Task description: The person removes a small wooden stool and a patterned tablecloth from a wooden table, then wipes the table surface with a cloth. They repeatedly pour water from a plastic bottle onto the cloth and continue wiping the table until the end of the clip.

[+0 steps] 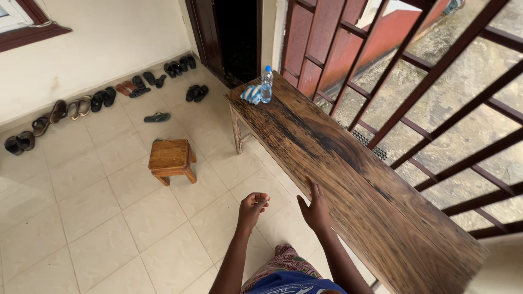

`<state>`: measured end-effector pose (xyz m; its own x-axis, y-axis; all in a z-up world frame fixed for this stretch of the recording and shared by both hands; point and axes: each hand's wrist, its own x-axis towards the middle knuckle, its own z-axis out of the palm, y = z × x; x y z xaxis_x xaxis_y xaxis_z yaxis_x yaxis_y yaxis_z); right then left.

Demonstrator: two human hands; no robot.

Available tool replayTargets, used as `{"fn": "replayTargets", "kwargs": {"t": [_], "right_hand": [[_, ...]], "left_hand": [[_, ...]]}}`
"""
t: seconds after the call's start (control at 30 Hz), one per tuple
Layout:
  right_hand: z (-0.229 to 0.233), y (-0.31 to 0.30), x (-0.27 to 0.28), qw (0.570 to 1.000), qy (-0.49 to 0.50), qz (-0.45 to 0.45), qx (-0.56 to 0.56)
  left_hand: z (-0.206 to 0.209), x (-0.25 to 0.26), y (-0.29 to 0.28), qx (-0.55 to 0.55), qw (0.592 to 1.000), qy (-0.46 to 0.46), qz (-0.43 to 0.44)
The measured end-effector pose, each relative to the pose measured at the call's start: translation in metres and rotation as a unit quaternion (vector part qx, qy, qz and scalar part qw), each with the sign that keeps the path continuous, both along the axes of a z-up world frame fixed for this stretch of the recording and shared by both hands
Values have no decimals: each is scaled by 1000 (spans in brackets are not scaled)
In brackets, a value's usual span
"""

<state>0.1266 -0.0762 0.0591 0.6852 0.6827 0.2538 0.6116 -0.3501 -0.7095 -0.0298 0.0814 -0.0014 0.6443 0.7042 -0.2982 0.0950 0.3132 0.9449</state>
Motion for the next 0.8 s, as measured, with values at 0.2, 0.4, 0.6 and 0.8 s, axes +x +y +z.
{"fn": "replayTargets", "kwargs": {"t": [0.2,0.4,0.6,0.8], "right_hand": [[-30,82,45,998,61,17,-15],[-51,175,123,988,140,60,12],[-52,256,185,981,182,73,12],[-62,310,204,974,213,71,-34]], "left_hand": [[-20,23,78,-3,1000,-2,21],[-23,68,173,15,1000,17,22],[-29,131,247,9,1000,16,11],[-59,180,306,-23,999,32,-27]]}}
